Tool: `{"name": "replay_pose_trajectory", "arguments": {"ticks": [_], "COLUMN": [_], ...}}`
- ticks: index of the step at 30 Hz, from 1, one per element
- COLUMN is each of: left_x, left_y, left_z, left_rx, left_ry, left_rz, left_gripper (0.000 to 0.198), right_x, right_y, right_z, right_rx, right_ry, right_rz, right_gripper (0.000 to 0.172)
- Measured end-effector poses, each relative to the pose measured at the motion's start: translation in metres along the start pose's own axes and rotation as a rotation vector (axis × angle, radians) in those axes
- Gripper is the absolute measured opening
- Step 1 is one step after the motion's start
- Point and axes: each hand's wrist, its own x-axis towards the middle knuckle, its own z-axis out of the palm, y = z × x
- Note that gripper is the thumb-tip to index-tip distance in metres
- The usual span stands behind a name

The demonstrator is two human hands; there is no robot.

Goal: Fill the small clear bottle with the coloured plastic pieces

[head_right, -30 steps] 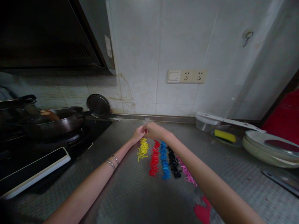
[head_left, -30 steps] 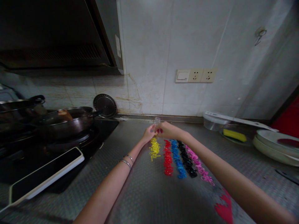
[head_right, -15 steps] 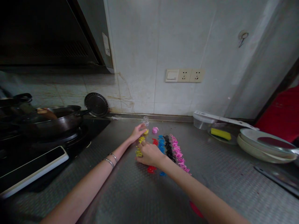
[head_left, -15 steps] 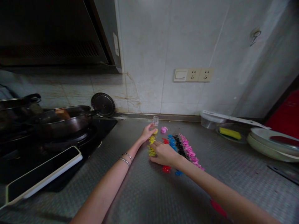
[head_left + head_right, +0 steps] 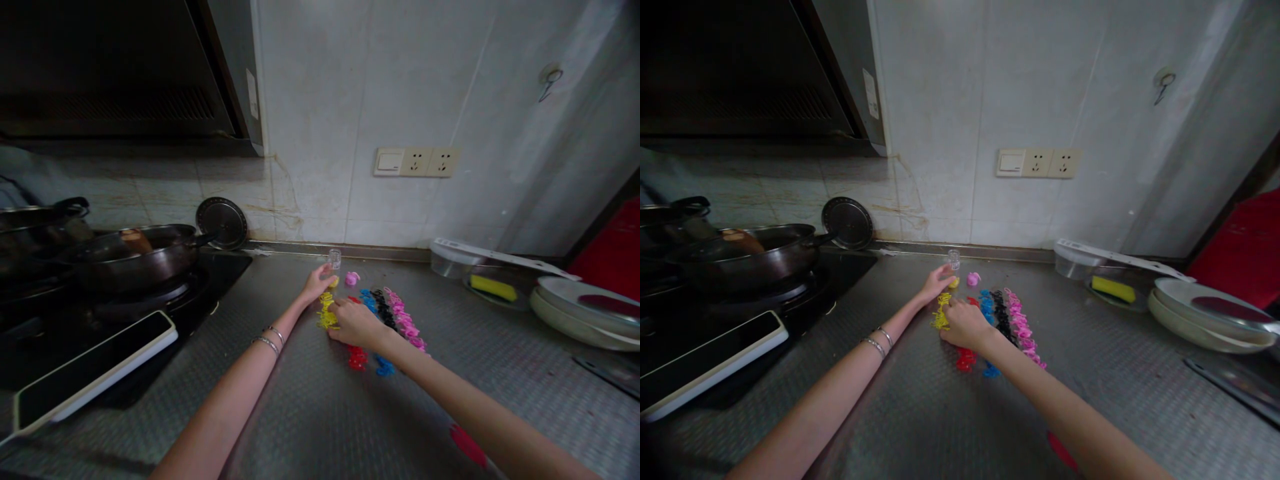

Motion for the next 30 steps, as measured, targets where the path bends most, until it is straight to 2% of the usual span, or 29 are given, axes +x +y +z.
{"name": "replay_pose_trajectory", "arguments": {"ticks": [12,20,30], "left_x": [0.002,0.002,0.002], "left_y": [-0.008,-0.006,-0.005], "left_z": [-0.001,-0.001,-0.001], "left_rx": [0.030,0.025,0.010], "left_ry": [-0.005,0.001,-0.008], "left_rz": [0.034,0.028,0.016], "left_gripper": [0.047,0.047,0.049], "right_x": [0.008,0.010,0.012], "right_y": [0.004,0.006,0.015], "right_z": [-0.001,0.001,-0.008], "right_rx": [-0.077,-0.106,0.034], "right_ry": [-0.025,-0.016,-0.032], "right_rz": [-0.015,-0.037,-0.026], "right_gripper": [0.024,0.021,0.024]}}
